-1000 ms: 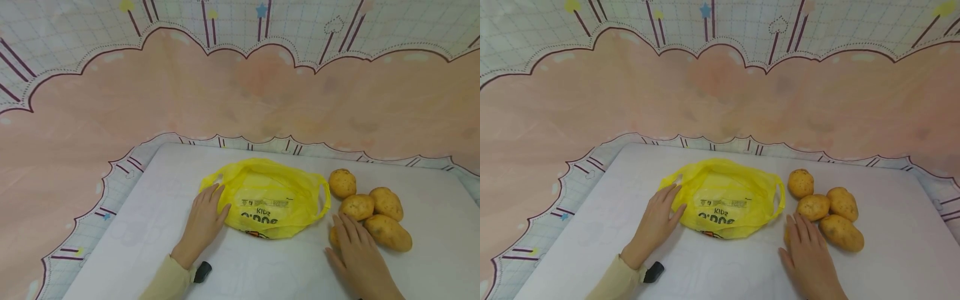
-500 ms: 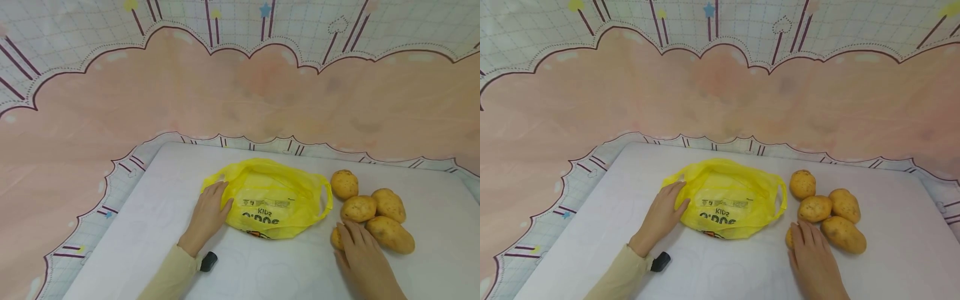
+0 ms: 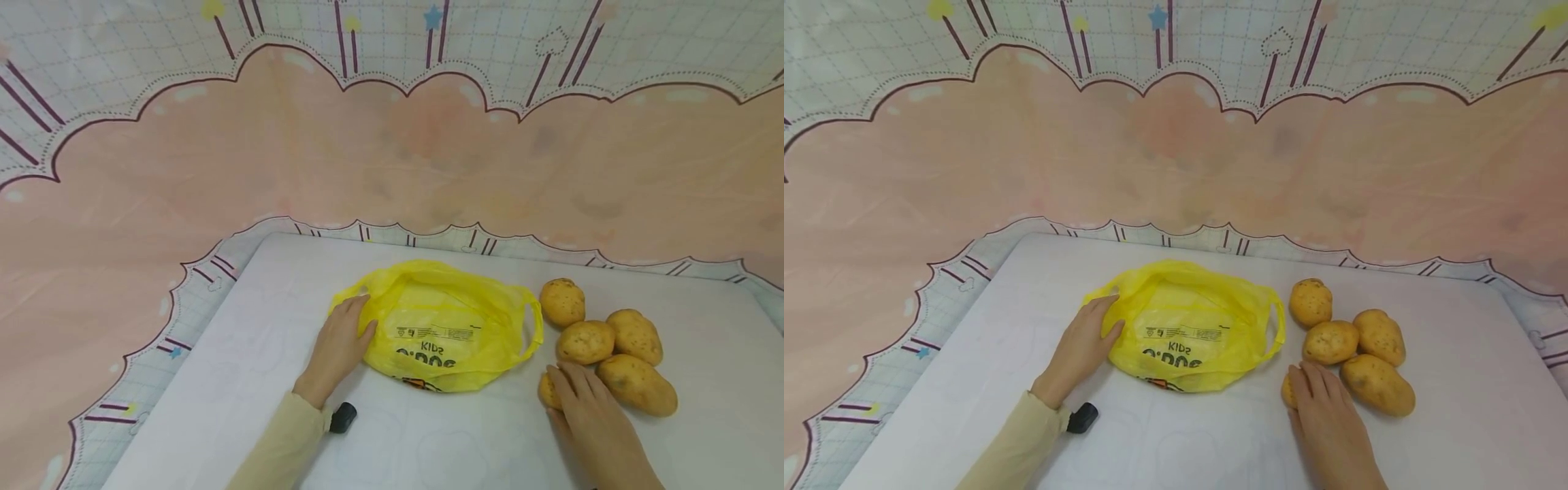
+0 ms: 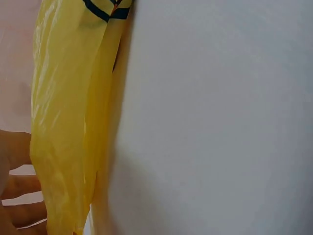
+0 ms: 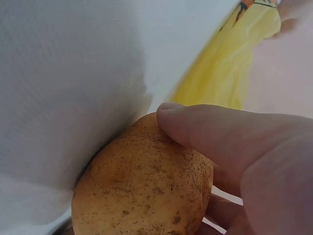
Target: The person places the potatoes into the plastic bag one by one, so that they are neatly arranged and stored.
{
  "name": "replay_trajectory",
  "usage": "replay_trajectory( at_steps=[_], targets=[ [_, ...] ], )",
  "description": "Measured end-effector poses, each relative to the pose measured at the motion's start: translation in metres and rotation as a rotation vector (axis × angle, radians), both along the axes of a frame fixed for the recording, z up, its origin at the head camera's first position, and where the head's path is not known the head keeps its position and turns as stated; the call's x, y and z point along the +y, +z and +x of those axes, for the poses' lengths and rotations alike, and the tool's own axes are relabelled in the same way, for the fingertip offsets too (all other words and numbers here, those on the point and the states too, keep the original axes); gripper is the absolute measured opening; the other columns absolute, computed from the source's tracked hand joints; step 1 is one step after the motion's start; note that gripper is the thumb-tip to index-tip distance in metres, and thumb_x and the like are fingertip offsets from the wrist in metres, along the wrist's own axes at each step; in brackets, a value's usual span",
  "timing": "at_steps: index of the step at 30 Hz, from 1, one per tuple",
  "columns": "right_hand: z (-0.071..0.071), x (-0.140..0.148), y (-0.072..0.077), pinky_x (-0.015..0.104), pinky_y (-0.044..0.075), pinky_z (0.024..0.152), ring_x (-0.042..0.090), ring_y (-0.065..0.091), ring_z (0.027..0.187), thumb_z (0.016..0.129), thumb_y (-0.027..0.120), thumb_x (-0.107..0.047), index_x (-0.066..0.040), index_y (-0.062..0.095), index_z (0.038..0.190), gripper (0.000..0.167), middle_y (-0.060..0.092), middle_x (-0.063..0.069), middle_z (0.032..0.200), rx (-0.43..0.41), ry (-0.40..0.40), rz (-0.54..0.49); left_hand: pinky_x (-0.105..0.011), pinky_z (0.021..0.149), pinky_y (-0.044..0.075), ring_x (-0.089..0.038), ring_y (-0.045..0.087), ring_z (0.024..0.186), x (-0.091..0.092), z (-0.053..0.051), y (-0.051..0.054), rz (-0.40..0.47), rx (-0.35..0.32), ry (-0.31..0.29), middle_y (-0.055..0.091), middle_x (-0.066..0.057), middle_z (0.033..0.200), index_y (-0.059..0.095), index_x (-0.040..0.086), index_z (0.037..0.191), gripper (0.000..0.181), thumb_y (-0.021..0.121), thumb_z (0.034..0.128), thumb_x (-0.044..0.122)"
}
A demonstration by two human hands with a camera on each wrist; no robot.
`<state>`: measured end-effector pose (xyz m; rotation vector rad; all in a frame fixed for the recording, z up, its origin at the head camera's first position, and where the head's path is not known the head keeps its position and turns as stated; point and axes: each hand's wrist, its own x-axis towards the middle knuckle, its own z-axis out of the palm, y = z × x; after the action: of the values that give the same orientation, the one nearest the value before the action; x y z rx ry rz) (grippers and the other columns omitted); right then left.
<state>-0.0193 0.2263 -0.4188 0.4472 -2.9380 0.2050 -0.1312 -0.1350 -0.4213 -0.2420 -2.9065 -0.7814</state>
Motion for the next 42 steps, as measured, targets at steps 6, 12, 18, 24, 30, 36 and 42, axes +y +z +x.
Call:
replay_trajectory(
  at_steps=[6, 12, 18, 24, 30, 36, 42],
  targets=[
    [0.000, 0.000, -0.001, 0.060, 0.047, 0.100, 0.041, 0.052, 0.120, 0.074, 0.087, -0.015, 0.004, 0.058, 0.127, 0.064, 0.054, 0.023, 0.130, 0.041, 0.007, -0.024, -0.051, 0.109, 0.044, -0.036, 0.051, 0.130, -0.003, -0.005, -0.001, 0.012, -0.061, 0.004, 0.053, -0.019, 0.142, 0.048, 0.002, 0.143, 0.054, 0.067, 0.0957, 0.020],
    [-0.001, -0.001, 0.000, 0.059, 0.045, 0.102, 0.041, 0.052, 0.122, 0.075, 0.086, -0.016, 0.003, 0.058, 0.129, 0.063, 0.054, 0.022, 0.133, 0.003, -0.003, -0.027, -0.051, 0.112, 0.041, -0.036, 0.050, 0.133, -0.007, -0.007, -0.003, 0.034, -0.107, 0.013, 0.054, -0.017, 0.143, 0.050, 0.001, 0.141, 0.053, 0.068, 0.0942, 0.018],
    [-0.001, 0.000, 0.002, 0.059, 0.044, 0.104, 0.042, 0.051, 0.124, 0.078, 0.085, -0.019, 0.002, 0.059, 0.130, 0.062, 0.054, 0.023, 0.136, -0.048, -0.031, -0.028, -0.051, 0.112, 0.040, -0.036, 0.050, 0.132, -0.010, -0.009, -0.005, 0.064, -0.151, 0.026, 0.056, -0.016, 0.140, 0.054, 0.003, 0.139, 0.050, 0.070, 0.0928, 0.015],
    [-0.001, 0.002, 0.004, 0.061, 0.044, 0.102, 0.043, 0.051, 0.124, 0.079, 0.084, -0.021, 0.001, 0.060, 0.130, 0.060, 0.055, 0.023, 0.136, -0.081, -0.057, -0.051, -0.051, 0.113, 0.039, -0.035, 0.050, 0.132, -0.013, -0.013, -0.007, 0.110, -0.171, 0.029, 0.057, -0.015, 0.140, 0.056, 0.004, 0.137, 0.047, 0.070, 0.0927, 0.013],
    [0.000, 0.003, 0.004, 0.060, 0.049, 0.096, 0.041, 0.055, 0.119, 0.074, 0.087, -0.021, 0.000, 0.064, 0.124, 0.059, 0.059, 0.021, 0.132, 0.006, -0.039, -0.063, -0.051, 0.114, 0.038, -0.035, 0.049, 0.132, -0.015, -0.013, -0.008, 0.135, -0.196, 0.013, 0.056, -0.016, 0.140, 0.056, 0.004, 0.138, 0.046, 0.068, 0.0935, 0.010],
    [0.000, 0.004, 0.003, 0.059, 0.051, 0.090, 0.039, 0.058, 0.113, 0.068, 0.090, -0.021, -0.001, 0.067, 0.118, 0.059, 0.062, 0.019, 0.126, 0.105, -0.021, -0.081, -0.051, 0.113, 0.040, -0.036, 0.050, 0.132, -0.016, -0.015, -0.006, 0.151, -0.181, -0.002, 0.058, -0.016, 0.138, 0.058, 0.003, 0.135, 0.044, 0.068, 0.0932, 0.007],
    [-0.001, 0.003, 0.009, 0.059, 0.052, 0.090, 0.038, 0.058, 0.114, 0.072, 0.088, -0.024, -0.001, 0.067, 0.119, 0.057, 0.062, 0.019, 0.127, 0.053, -0.039, -0.044, -0.050, 0.110, 0.043, -0.035, 0.053, 0.130, -0.015, -0.017, -0.008, 0.155, -0.165, -0.007, 0.060, -0.016, 0.137, 0.061, 0.003, 0.133, 0.042, 0.069, 0.0920, 0.006]
  ],
)
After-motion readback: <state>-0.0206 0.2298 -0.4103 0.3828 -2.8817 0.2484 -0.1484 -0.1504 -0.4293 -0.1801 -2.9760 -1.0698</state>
